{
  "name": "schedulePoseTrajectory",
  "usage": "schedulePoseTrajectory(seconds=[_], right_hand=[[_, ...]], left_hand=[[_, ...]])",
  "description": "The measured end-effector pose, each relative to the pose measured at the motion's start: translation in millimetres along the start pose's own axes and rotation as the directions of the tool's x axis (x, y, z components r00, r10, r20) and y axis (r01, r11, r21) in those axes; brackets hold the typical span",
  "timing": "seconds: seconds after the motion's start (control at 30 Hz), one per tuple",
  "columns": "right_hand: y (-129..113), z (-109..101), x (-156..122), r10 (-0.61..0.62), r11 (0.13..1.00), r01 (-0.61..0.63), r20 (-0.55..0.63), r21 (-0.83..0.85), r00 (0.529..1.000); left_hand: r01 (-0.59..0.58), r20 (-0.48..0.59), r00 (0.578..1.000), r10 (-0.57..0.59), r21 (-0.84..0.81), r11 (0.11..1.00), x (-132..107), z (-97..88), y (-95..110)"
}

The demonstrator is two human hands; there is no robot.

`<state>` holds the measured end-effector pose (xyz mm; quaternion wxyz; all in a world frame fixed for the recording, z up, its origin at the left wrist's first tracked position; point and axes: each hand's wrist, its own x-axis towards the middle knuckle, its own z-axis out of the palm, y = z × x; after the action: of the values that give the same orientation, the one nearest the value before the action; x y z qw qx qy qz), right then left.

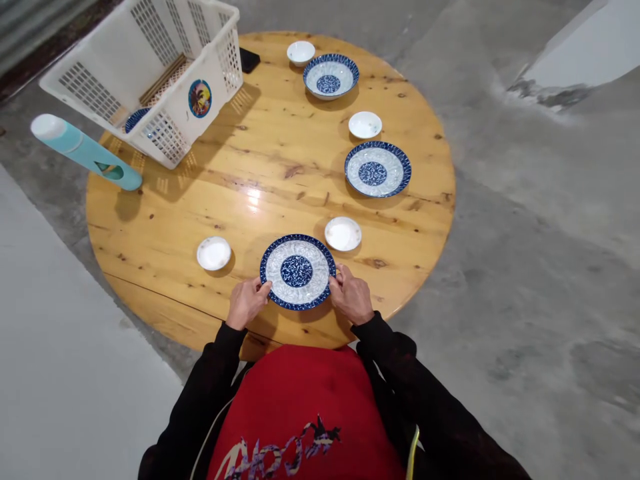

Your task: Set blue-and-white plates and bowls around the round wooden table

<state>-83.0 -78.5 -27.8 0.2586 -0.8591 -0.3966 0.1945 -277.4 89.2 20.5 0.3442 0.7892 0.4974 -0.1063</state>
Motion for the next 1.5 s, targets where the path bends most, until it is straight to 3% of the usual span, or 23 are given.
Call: schedulePoseTrajectory(seconds=[0.33,0.6,0.73,0.9,1.2,1.4,1.5], right_hand=[[6,9,8,-0.006,0.998,0.01,0.06,-0.056,0.998],[2,11,15,0.034,0.99,-0.02,0.096,-0.14,0.995],[3,10,18,0.048,0.998,-0.046,0.054,-0.051,0.997],[8,15,17,0.049,0.984,-0.058,0.059,0.169,0.997],[7,32,23,0.073,0.952,-0.085,0.05,0.294,0.996],[6,31,1,0.042,0.923,-0.071,0.084,0.378,0.996],[5,32,-11,-0.012,0.9,-0.052,0.142,0.433,0.99]], left_hand=[[0.029,0.02,0.999,-0.033,0.16,0.987,11,1.2,-3],[-0.008,-0.002,1.0,0.008,0.22,0.976,15,-3.0,-6],[0.0,-0.059,0.998,0.014,0.23,0.973,17,-3.1,-9],[-0.085,-0.089,0.992,0.091,0.072,0.994,23,6.7,-9],[-0.082,-0.178,0.983,0.048,-0.194,0.978,33,28.5,-9],[-0.101,-0.209,0.978,0.008,-0.435,0.895,-4,36.9,-15],[-0.018,-0.211,0.97,-0.118,-0.55,0.835,-30,46.1,-19]])
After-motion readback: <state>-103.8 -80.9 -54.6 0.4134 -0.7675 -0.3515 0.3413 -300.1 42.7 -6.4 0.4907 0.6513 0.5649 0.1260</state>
